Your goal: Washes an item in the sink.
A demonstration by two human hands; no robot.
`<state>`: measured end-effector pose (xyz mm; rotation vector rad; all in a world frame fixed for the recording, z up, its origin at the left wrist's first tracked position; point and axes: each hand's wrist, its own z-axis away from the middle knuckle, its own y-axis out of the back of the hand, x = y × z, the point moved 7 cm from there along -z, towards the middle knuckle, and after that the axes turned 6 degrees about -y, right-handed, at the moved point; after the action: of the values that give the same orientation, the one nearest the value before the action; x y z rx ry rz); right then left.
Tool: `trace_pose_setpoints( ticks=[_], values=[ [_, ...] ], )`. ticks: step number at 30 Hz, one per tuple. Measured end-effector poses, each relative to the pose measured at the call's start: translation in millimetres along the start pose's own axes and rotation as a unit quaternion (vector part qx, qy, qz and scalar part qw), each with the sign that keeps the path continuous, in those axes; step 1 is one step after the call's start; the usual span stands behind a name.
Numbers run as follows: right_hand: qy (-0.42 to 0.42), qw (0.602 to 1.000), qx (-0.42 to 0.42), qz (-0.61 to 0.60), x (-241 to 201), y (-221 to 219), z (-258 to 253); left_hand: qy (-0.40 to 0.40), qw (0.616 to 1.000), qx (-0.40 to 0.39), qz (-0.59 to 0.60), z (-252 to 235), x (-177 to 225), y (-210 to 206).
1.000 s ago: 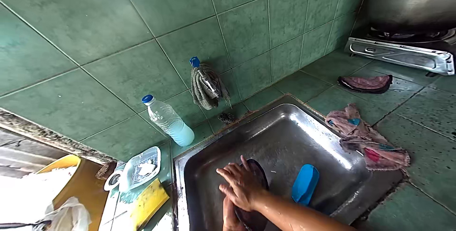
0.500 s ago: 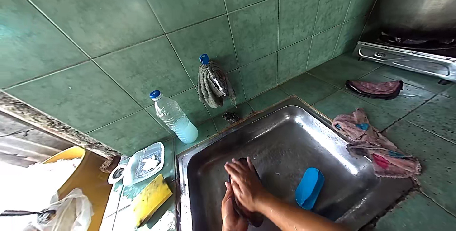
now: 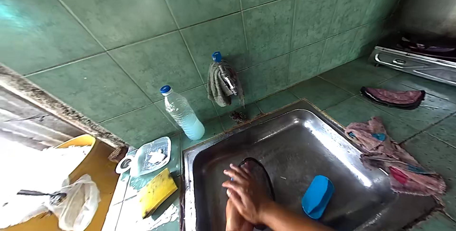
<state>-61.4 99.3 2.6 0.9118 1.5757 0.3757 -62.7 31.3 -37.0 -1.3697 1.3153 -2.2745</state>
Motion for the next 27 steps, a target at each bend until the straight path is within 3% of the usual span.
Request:
trace_pose_setpoints(
  ticks=[2, 4, 7, 9, 11, 13, 15, 17, 18, 19, 20, 22, 24, 27],
  values=[
    [-0.078, 0.994, -0.050, 0.064, 21.2, 16.1, -29.6, 0.079, 0.991, 0.108, 0.003, 0.5, -1.2, -14.2],
    [-0.204, 0.970, -0.093, 0.096, 47.6, 30.4, -52.2, 0.112, 0.988, 0.110, -0.008, -3.0, -2.6, -13.5],
    [-0.353, 0.908, -0.178, 0.140, 72.2, 46.1, -68.2, 0.093, 0.983, 0.138, -0.077, -7.1, 2.5, -4.9],
    [-0.396, 0.882, -0.213, 0.141, 74.2, 53.6, -79.1, 0.077, 0.975, 0.178, -0.105, -9.4, 5.0, 2.4],
    [-0.408, 0.881, -0.214, 0.112, 69.1, 53.8, -97.6, 0.061, 0.966, 0.223, -0.118, -11.7, 5.4, 12.1],
    [-0.396, 0.896, -0.202, 0.008, 50.7, 43.9, -122.3, 0.048, 0.956, 0.249, -0.144, -14.6, 5.2, 23.3],
    [-0.357, 0.894, -0.172, -0.211, 11.6, 27.8, -147.3, 0.048, 0.950, 0.257, -0.173, -17.6, 5.0, 31.2],
    [-0.300, 0.824, -0.121, -0.465, -38.2, 13.9, -167.6, 0.062, 0.946, 0.254, -0.190, -18.3, 5.4, 35.8],
    [-0.272, 0.797, -0.101, -0.530, -58.8, 8.5, -172.6, 0.067, 0.945, 0.255, -0.192, -16.9, 6.3, 36.1],
    [-0.252, 0.802, -0.090, -0.534, -71.8, 3.3, -173.8, 0.069, 0.943, 0.263, -0.189, -14.8, 7.2, 35.3],
    [-0.236, 0.834, -0.092, -0.491, -77.3, -2.4, -170.5, 0.069, 0.944, 0.267, -0.181, -12.3, 7.5, 34.7],
    [-0.204, 0.911, -0.096, -0.346, -72.4, -11.2, -150.6, 0.064, 0.948, 0.275, -0.145, -7.8, 9.1, 32.5],
    [-0.185, 0.960, -0.087, -0.193, -51.7, -14.4, -116.3, 0.048, 0.954, 0.282, -0.091, -6.2, 11.5, 27.3],
    [-0.149, 0.983, -0.105, 0.037, -3.0, -22.5, -49.3, 0.022, 0.967, 0.253, 0.007, -5.7, 10.3, 17.2]
  ],
)
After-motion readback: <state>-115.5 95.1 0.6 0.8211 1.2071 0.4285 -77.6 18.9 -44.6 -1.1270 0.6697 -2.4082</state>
